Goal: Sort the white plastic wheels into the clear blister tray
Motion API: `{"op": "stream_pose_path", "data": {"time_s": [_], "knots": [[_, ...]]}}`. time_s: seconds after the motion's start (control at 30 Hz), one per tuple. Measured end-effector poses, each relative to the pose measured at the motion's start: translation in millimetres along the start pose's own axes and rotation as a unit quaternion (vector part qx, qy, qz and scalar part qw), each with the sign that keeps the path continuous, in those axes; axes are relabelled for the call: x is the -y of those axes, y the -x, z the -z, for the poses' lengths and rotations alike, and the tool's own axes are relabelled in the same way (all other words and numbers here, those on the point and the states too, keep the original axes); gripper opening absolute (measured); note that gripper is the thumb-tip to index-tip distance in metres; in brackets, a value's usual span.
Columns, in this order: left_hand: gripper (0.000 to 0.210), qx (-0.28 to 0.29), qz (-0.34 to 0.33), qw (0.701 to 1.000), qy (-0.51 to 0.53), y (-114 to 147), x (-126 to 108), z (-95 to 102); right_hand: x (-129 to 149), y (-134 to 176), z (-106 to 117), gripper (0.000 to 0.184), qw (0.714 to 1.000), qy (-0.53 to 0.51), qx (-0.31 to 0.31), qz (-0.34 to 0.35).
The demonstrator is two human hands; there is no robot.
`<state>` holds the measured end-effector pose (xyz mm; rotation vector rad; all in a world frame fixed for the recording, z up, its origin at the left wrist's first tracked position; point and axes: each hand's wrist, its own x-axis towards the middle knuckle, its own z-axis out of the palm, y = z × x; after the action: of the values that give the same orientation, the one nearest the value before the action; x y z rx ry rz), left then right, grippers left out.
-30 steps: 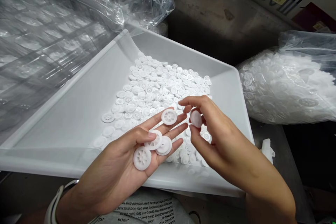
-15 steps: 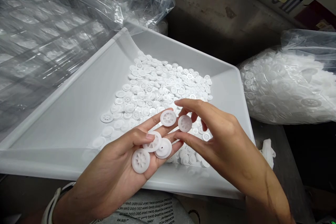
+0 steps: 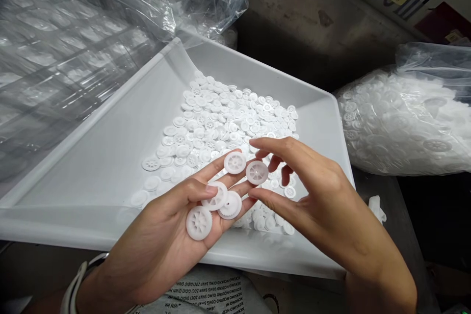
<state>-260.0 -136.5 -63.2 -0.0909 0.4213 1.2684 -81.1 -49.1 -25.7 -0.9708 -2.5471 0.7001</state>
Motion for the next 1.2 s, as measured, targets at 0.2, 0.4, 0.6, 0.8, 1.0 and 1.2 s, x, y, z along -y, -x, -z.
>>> {"op": "stream_pose_path", "data": {"time_s": [0.2,0.4,0.6,0.8,1.0,1.2], "knots": [[0.056,-0.037,-0.003,0.999,-0.02,0.2,-0.6,-1.2,15.6,0.4,2.7,0.031,0.992,0.071,0.032,0.104],[0.046,0.034,-0.012,0.998,-0.059,0.3,-1.0,6.1,23.9,4.7,-15.7,0.019,0.978,0.14,0.034,0.148],[0.04,-0.001,-0.026,0.999,-0.042,1.3,0.5,1.8,27.8,4.0,-21.7,0.018,0.98,0.132,0.038,0.142],[0.042,-0.064,-0.033,0.997,-0.035,1.5,-3.2,-4.2,26.4,2.3,-21.9,0.01,0.985,0.116,0.008,0.128],[0.061,-0.038,-0.046,0.998,-0.009,0.8,-2.8,1.3,23.2,-1.0,-19.9,0.005,0.998,0.019,0.017,0.054],[0.066,-0.091,-0.067,0.994,-0.003,-1.4,-1.4,-5.9,21.1,-4.7,-18.9,0.007,1.0,0.012,0.019,0.022]]}}
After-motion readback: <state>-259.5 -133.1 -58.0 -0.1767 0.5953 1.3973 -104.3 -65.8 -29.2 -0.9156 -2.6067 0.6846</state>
